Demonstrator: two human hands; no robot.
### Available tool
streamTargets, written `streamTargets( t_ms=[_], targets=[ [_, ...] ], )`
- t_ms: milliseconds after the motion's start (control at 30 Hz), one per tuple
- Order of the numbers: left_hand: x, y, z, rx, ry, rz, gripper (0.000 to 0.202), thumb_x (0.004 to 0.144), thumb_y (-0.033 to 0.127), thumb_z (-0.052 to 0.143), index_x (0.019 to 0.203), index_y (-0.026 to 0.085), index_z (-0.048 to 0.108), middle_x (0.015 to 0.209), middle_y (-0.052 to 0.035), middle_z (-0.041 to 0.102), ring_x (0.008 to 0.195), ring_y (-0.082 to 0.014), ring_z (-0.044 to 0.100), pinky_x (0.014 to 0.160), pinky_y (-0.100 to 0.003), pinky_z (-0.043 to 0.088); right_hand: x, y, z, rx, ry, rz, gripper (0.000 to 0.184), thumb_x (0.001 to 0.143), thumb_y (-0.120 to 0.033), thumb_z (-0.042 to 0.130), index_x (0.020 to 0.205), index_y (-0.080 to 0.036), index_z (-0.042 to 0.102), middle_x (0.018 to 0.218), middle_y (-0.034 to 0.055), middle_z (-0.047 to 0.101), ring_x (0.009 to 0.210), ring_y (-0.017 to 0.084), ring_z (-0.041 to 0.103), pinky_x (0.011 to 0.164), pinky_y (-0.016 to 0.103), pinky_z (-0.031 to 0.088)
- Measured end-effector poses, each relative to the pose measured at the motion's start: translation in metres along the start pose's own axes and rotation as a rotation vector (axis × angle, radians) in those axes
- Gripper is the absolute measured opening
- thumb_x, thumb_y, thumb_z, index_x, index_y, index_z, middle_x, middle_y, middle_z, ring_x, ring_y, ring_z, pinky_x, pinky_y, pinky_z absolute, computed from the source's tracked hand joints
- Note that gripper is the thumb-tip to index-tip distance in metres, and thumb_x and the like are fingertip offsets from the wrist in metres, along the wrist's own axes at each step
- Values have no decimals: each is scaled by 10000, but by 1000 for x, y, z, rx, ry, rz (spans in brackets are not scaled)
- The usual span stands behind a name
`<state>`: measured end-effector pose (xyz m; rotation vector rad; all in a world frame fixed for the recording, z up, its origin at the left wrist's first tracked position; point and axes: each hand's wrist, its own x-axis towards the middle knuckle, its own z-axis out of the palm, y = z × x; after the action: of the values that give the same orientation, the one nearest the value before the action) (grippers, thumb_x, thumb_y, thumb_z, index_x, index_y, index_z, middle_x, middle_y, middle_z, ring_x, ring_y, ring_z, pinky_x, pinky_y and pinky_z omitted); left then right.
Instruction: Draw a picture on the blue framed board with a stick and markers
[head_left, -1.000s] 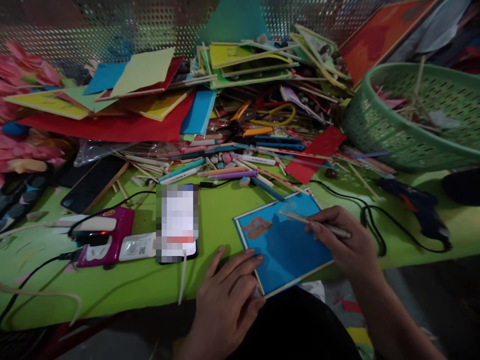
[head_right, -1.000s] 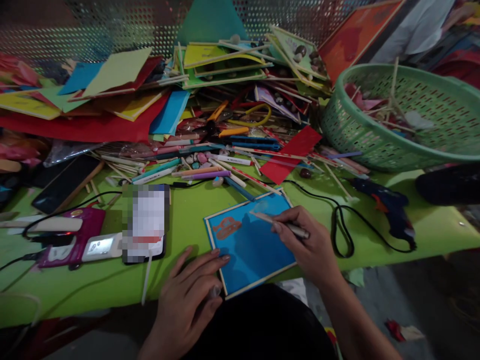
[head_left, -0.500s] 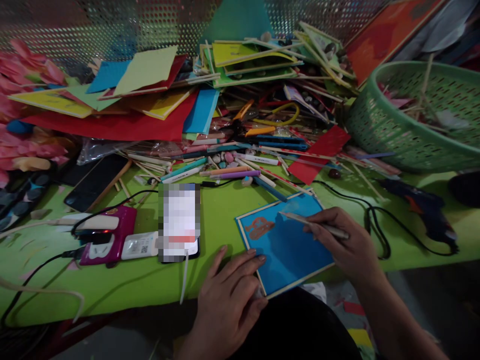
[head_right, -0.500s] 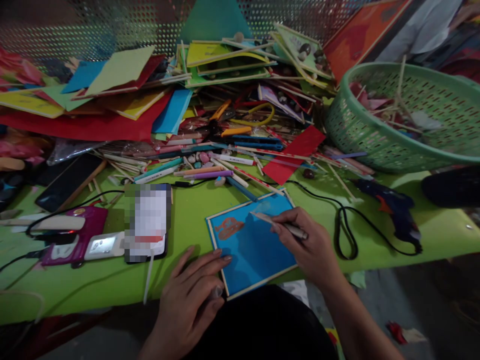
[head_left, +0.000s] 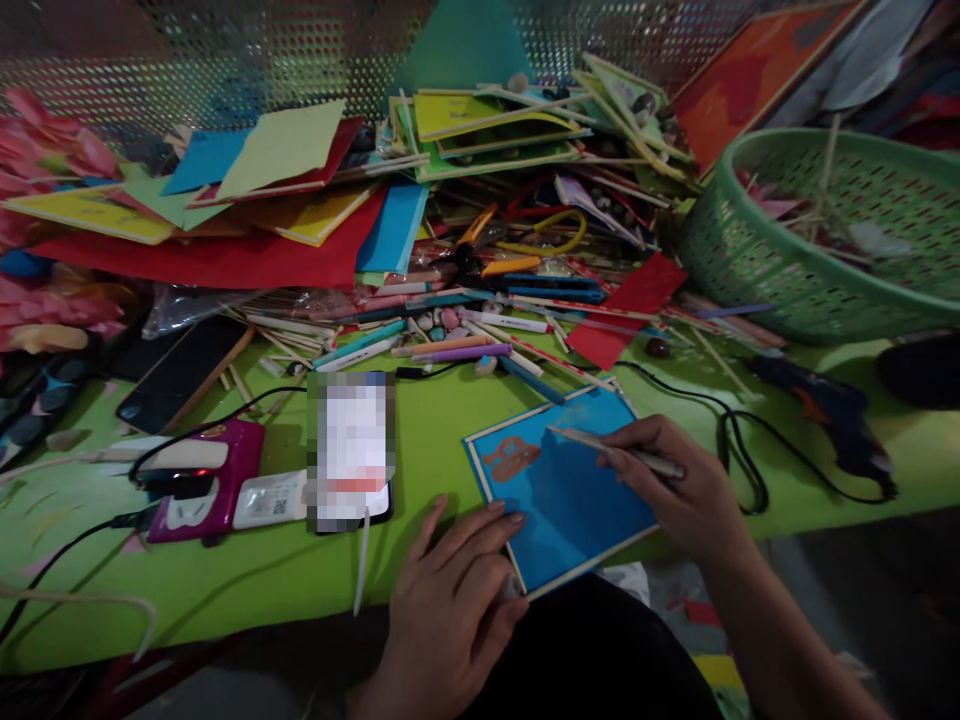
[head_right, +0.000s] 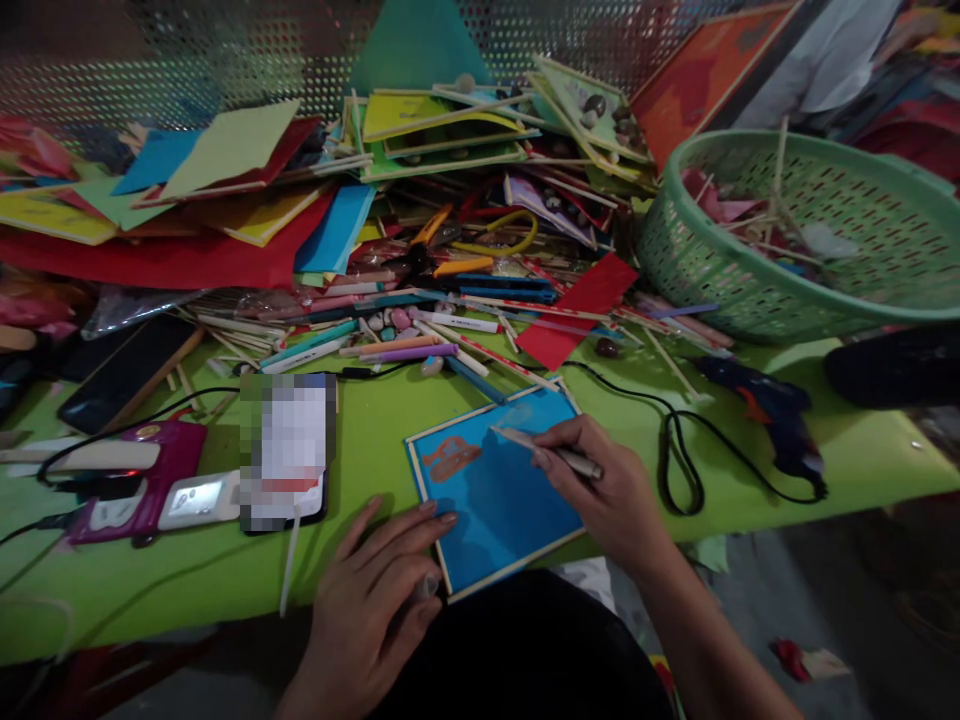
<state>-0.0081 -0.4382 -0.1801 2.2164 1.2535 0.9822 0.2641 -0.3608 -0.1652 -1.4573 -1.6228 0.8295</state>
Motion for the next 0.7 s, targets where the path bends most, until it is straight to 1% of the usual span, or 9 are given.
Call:
streamTargets(
  t_ms=[133,200,333,467,567,700],
  targets=[
    [4,-1,-8,56,-98,57,219,1099,322,467,995,242,642,1364,-28,763,1350,-180,657,1337,-368,137,1,-2,0,-5,11,8,95,931,-318,713,913,-225,702,728,19,744,543,139,628,511,234,493],
    [6,-1,-11,82,-114,75,207,1088,307,477,984,240,644,1364,-35,763,1348,-184,659,1337,-372,140,1,-2,1,-12,16,5,81,933,-302,704,902,-227,701,715,15,736,533,135,613,499,232,475],
    [6,-1,-12,100,-121,85,198,1085,300,485,984,240,644,1358,-35,766,1347,-181,659,1339,-365,130,1,-4,0,-5,-1,-4,59,921,-283,718,907,-227,710,720,20,740,551,143,625,513,236,486],
    [5,-2,-11,76,-122,75,183,1089,308,487,1005,240,635,1377,-30,756,1371,-175,641,1338,-359,120,0,-4,-1,4,19,5,45,931,-269,701,911,-229,702,724,18,739,540,140,621,501,232,480],
    [5,-2,-10,44,-97,57,166,1082,304,504,1003,250,640,1369,-8,762,1350,-167,656,1327,-345,152,-1,-2,-1,-8,18,-12,46,928,-266,704,901,-229,703,708,10,727,526,133,604,485,225,464],
    [3,0,-6,16,-61,27,193,1094,316,483,1003,255,642,1353,-6,769,1336,-175,666,1321,-369,168,-1,1,-1,-14,-1,-9,78,939,-301,719,930,-224,714,737,21,749,552,145,633,516,233,500]
  ],
)
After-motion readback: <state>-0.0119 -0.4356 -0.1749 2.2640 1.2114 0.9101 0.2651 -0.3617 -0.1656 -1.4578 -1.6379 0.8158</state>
